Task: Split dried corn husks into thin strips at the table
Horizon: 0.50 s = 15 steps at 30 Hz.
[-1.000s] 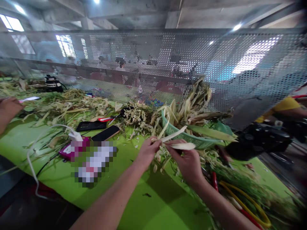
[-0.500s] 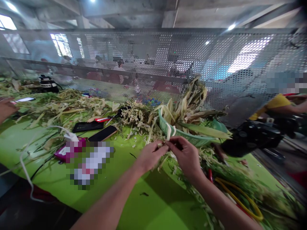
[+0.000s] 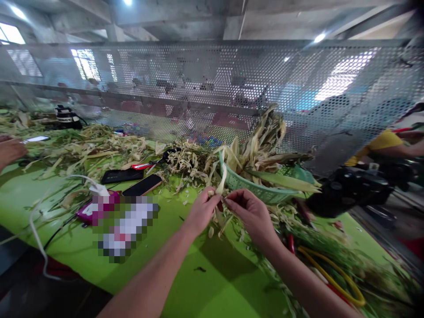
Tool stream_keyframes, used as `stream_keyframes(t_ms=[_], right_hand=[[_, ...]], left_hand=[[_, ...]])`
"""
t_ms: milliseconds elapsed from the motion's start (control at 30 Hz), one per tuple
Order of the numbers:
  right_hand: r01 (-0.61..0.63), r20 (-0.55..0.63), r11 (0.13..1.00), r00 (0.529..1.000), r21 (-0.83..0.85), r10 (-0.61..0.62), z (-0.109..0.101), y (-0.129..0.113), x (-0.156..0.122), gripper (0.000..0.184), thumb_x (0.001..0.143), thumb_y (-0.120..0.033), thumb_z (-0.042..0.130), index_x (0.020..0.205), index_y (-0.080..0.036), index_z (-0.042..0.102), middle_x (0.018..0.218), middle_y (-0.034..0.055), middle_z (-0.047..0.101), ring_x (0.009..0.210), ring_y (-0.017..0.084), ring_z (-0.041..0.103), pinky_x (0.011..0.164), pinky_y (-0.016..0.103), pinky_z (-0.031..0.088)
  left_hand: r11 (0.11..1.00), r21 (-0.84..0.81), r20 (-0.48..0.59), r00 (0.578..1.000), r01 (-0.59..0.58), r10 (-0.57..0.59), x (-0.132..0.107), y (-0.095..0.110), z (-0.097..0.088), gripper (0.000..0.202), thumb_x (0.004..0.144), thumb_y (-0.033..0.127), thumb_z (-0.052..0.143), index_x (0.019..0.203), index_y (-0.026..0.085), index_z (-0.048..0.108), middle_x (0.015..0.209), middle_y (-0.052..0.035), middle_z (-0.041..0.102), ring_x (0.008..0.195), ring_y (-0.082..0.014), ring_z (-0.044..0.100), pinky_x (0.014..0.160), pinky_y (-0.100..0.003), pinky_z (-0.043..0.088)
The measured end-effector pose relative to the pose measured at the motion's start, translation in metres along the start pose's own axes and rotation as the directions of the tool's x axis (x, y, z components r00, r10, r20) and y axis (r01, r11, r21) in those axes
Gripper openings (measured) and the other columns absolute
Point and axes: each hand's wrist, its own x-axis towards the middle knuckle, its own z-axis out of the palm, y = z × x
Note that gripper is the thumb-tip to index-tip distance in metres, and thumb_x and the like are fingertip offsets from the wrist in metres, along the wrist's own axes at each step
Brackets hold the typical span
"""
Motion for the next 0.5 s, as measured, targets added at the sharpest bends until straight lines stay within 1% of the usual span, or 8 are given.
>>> stream_keyframes(t_ms=[67,167,267,400,500], right_hand=[[-0.082,0.032,0.991,0.996,0.103,0.08,0.0,0.001,0.0,0.026,0.07,-0.039,0.075,0.079,-0.019,0.062,0.074,0.0002,0.062,0.07,0.015,0.056,0.066,0.028,0.045],[-0.189,0.073,0.959,0.981,0.21,0.178,-0.002,-0.001,0.001,0.028,0.072,-0.038,0.074,0.089,-0.018,0.066,0.078,0.001,0.063,0.064,0.012,0.052,0.061,0.025,0.042],[-0.221,0.077,0.936,0.975,0.274,0.207,-0.004,-0.002,0.002,0.03,0.072,-0.036,0.075,0.094,-0.018,0.068,0.078,0.0006,0.063,0.059,0.01,0.045,0.054,0.023,0.036],[-0.217,0.045,0.904,0.975,0.369,0.215,-0.004,0.0,0.003,0.024,0.066,-0.032,0.08,0.081,-0.019,0.067,0.072,-0.0017,0.059,0.055,0.008,0.041,0.051,0.022,0.033],[-0.221,0.028,0.892,0.973,0.394,0.229,-0.003,0.002,0.004,0.025,0.063,-0.031,0.082,0.074,-0.018,0.065,0.067,-0.0023,0.056,0.055,0.009,0.042,0.051,0.022,0.034]], left_hand=[[0.999,-0.032,-0.003,1.0,0.007,-0.007,0.002,-0.006,0.0,0.028,0.086,0.046,0.052,0.082,0.019,0.054,0.066,0.0019,0.048,0.06,-0.0106,0.043,0.057,-0.023,0.034],[0.998,-0.06,0.06,0.998,0.037,-0.034,0.005,-0.012,0.0,0.031,0.084,0.049,0.054,0.083,0.019,0.056,0.063,0.0033,0.044,0.055,-0.0088,0.038,0.052,-0.022,0.03],[0.994,-0.09,0.137,0.989,0.069,-0.056,0.006,-0.014,0.001,0.031,0.082,0.049,0.056,0.085,0.018,0.059,0.064,0.0027,0.045,0.054,-0.0082,0.038,0.05,-0.022,0.029],[0.986,-0.135,0.206,0.976,0.098,-0.069,0.006,-0.015,0.002,0.028,0.082,0.044,0.058,0.082,0.016,0.061,0.07,0.0004,0.05,0.059,-0.008,0.04,0.053,-0.021,0.03],[0.979,-0.166,0.234,0.969,0.115,-0.074,0.006,-0.016,0.003,0.025,0.081,0.041,0.06,0.087,0.016,0.061,0.073,0.0,0.052,0.061,-0.0078,0.042,0.055,-0.02,0.031]])
